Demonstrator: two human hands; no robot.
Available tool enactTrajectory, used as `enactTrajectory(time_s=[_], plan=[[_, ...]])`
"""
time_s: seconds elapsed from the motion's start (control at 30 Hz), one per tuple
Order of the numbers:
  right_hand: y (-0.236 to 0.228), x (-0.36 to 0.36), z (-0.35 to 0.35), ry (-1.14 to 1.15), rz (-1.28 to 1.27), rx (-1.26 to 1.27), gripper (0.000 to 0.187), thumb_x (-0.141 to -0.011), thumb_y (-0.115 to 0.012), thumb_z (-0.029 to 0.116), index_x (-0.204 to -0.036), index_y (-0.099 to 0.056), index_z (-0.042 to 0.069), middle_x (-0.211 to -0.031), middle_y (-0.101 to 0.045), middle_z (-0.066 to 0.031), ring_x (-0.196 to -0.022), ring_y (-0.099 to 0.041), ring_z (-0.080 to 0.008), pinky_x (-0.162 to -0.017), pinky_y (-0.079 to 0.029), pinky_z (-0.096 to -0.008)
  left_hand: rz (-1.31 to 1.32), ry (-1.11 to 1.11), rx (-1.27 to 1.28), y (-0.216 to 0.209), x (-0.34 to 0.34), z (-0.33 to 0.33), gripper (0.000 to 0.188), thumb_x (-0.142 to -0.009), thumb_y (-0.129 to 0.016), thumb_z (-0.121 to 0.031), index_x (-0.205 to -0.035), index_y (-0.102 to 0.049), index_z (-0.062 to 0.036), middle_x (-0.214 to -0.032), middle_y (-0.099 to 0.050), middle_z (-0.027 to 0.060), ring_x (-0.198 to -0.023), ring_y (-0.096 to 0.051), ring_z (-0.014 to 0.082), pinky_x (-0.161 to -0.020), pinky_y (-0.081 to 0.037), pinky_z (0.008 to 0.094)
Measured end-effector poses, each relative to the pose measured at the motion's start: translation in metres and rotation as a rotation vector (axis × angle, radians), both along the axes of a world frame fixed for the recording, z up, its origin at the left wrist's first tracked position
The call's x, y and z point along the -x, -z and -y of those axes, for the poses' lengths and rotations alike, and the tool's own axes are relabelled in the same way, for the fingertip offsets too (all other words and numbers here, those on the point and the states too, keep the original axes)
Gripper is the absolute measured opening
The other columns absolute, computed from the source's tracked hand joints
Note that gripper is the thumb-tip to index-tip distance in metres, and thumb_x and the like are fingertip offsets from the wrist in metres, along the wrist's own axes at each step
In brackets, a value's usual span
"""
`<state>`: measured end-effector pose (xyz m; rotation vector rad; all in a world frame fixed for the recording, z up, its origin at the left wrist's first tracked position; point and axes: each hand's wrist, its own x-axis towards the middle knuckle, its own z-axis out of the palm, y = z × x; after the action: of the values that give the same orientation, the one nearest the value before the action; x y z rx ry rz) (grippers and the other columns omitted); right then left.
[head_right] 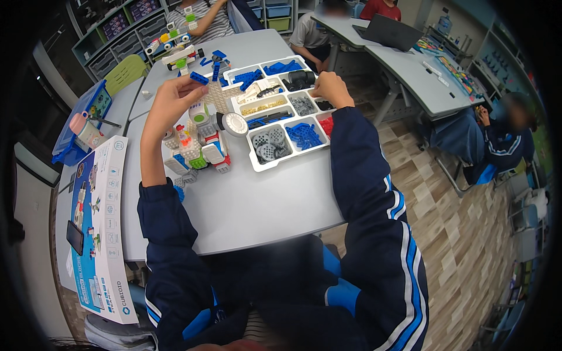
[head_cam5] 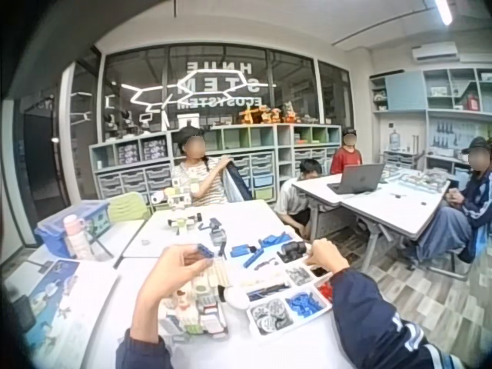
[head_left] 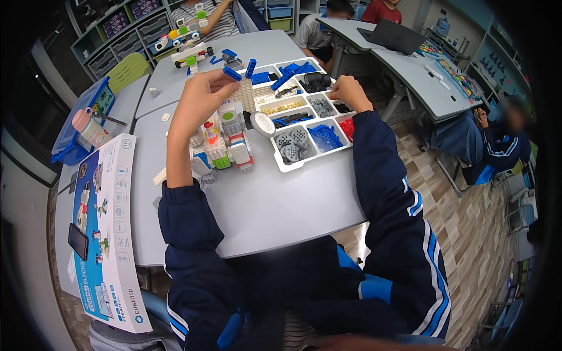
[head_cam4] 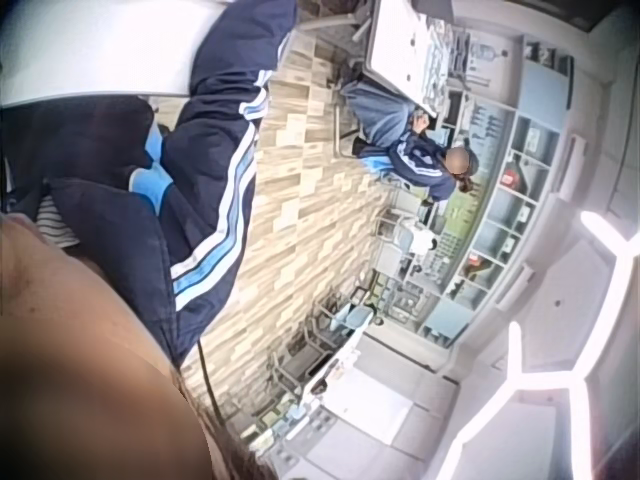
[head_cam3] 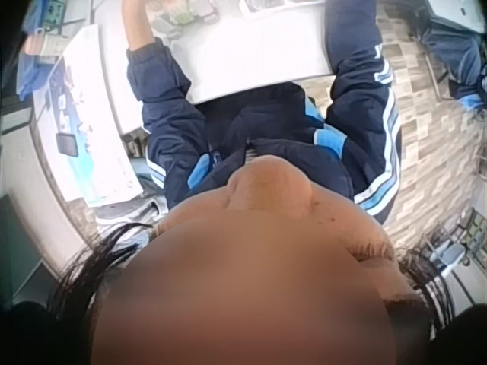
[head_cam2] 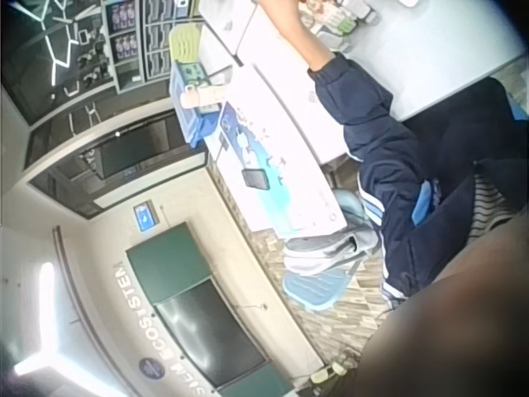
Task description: The person assembles a small structure using interlocking building blocks. They pick up individual pieces from a tray and the table, connect them to a growing model, and occasionally adjust the position of the structure. The person also reaches under the table briefly before returning to the assembly.
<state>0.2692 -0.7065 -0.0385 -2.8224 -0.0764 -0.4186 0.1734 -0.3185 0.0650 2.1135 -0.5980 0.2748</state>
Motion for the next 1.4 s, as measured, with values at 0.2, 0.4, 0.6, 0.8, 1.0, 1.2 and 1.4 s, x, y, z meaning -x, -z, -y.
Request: enactTrajectory(time_s=[0.2, 0.4, 0.6, 0.8, 1.0, 1.2, 1.4], plan=[[0.001, 0.000, 0.001, -0.046, 0.000, -0.035, 0.021, -0.066, -0.085, 0.020, -0.082, -0.079, 0.007, -0.083, -0.073, -0.0187, -0.084, -0.072, -0.0355, -0.080, -0.057, -0.0408, 0.002, 0.015, -0.002, -0.002, 0.002, 0.000, 0.025, -0.089, -0.069, -0.014, -0.107, -0.071, 0.0027, -0.098, -0.075, 0.0136, -0.089, -0.071, 0.0173, -0.082, -0.054, 0.0296], [-0.004, -0.001, -0.012, 0.110, -0.055, 0.076, 0.030, -0.069, -0.085, 0.023, -0.091, -0.077, 0.005, -0.095, -0.073, -0.0200, -0.092, -0.072, -0.0363, -0.083, -0.057, -0.0431, -0.030, -0.005, -0.039, -0.005, 0.003, -0.001, 0.025, -0.090, -0.071, -0.016, -0.106, -0.070, 0.0036, -0.100, -0.074, 0.0115, -0.090, -0.068, 0.0135, -0.082, -0.053, 0.0272], [-0.002, -0.001, -0.016, 0.121, -0.078, 0.100, 0.037, -0.070, -0.086, 0.025, -0.099, -0.075, 0.004, -0.101, -0.072, -0.0213, -0.097, -0.070, -0.0379, -0.084, -0.057, -0.0441, -0.016, -0.003, -0.045, -0.003, 0.001, -0.002, 0.025, -0.090, -0.070, -0.015, -0.106, -0.070, 0.0039, -0.098, -0.074, 0.0112, -0.089, -0.068, 0.0137, -0.081, -0.053, 0.0274], [-0.003, -0.002, -0.015, 0.181, -0.071, 0.079, 0.037, -0.068, -0.086, 0.025, -0.096, -0.075, 0.002, -0.099, -0.072, -0.0220, -0.095, -0.071, -0.0383, -0.084, -0.057, -0.0450, 0.033, -0.026, -0.112, -0.003, 0.001, -0.006, 0.022, -0.090, -0.067, -0.019, -0.100, -0.075, -0.0002, -0.094, -0.075, 0.0134, -0.088, -0.073, 0.0216, -0.081, -0.055, 0.0302], [-0.003, -0.003, -0.018, 0.171, -0.064, 0.096, 0.037, -0.067, -0.086, 0.024, -0.095, -0.076, 0.002, -0.097, -0.073, -0.0222, -0.095, -0.071, -0.0382, -0.083, -0.057, -0.0448, 0.032, -0.016, -0.128, -0.004, 0.003, -0.007, 0.025, -0.090, -0.069, -0.022, -0.102, -0.074, -0.0009, -0.094, -0.075, 0.0130, -0.090, -0.073, 0.0224, -0.081, -0.055, 0.0308], [-0.012, 0.004, -0.011, 0.135, -0.080, 0.022, 0.030, -0.066, -0.084, 0.022, -0.089, -0.078, 0.003, -0.095, -0.074, -0.0202, -0.093, -0.072, -0.0356, -0.084, -0.057, -0.0423, 0.029, 0.046, -0.019, -0.001, 0.001, -0.003, 0.028, -0.090, -0.070, -0.025, -0.104, -0.073, -0.0010, -0.097, -0.075, 0.0133, -0.092, -0.072, 0.0227, -0.082, -0.054, 0.0322], [-0.042, 0.009, 0.002, -0.008, -0.176, -0.205, 0.021, -0.068, -0.080, 0.017, -0.083, -0.078, 0.002, -0.079, -0.074, -0.0170, -0.072, -0.075, -0.0244, -0.077, -0.059, -0.0318, 0.006, 0.031, 0.011, 0.002, -0.001, 0.001, 0.029, -0.089, -0.071, -0.025, -0.103, -0.073, -0.0003, -0.095, -0.075, 0.0130, -0.088, -0.071, 0.0205, -0.080, -0.054, 0.0312]])
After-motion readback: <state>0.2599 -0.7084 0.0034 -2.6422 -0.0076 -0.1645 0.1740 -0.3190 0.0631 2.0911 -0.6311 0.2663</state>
